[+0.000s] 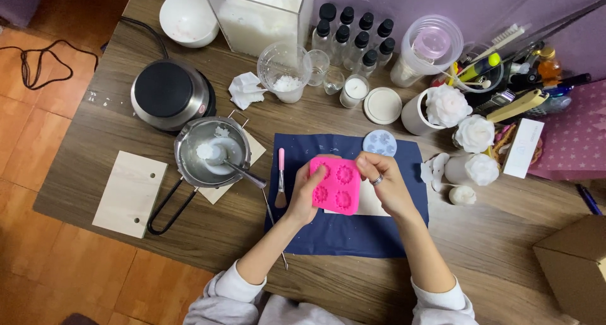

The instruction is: The person is demolding small decorative wax pieces from a pink silicone mold and stirring wax in a small melting pot using a spoon.

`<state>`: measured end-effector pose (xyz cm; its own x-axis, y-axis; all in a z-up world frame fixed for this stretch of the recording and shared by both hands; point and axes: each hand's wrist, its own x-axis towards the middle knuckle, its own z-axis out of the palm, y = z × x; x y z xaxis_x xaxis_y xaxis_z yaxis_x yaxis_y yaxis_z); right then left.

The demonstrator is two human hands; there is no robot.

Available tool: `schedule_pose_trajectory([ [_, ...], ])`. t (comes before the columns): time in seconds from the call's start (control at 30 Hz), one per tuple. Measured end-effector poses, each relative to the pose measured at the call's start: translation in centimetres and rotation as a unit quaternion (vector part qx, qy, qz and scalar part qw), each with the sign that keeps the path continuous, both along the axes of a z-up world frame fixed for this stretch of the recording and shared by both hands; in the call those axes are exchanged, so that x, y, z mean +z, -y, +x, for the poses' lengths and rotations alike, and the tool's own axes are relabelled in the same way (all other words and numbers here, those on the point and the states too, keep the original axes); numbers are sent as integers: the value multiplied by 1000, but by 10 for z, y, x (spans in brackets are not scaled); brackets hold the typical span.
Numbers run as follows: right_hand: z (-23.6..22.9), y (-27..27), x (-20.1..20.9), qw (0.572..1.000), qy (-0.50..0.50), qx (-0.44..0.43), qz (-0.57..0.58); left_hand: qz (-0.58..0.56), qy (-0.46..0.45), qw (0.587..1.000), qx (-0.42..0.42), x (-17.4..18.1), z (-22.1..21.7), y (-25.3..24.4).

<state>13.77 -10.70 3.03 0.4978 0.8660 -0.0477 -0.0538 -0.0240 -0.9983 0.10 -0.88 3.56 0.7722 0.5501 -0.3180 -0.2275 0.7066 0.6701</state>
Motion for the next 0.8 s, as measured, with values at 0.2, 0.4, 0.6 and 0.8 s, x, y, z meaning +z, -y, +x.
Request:
schedule_pose_trajectory([
  [0.2,-3,-7,20,996,83,9,-16,98,-55,993,44,-26,-1,4],
  [0.4,-8,-12,38,983,174,-13,-49,206,-96,971,69,-4,0,4],
  [0.6,-5,-12,30,979,196,-3,-48,249,-111,959,79,-21,0,3],
  [0.8,2,-6,51,975,201,66,-72,288,-107,947,90,-24,-1,3],
])
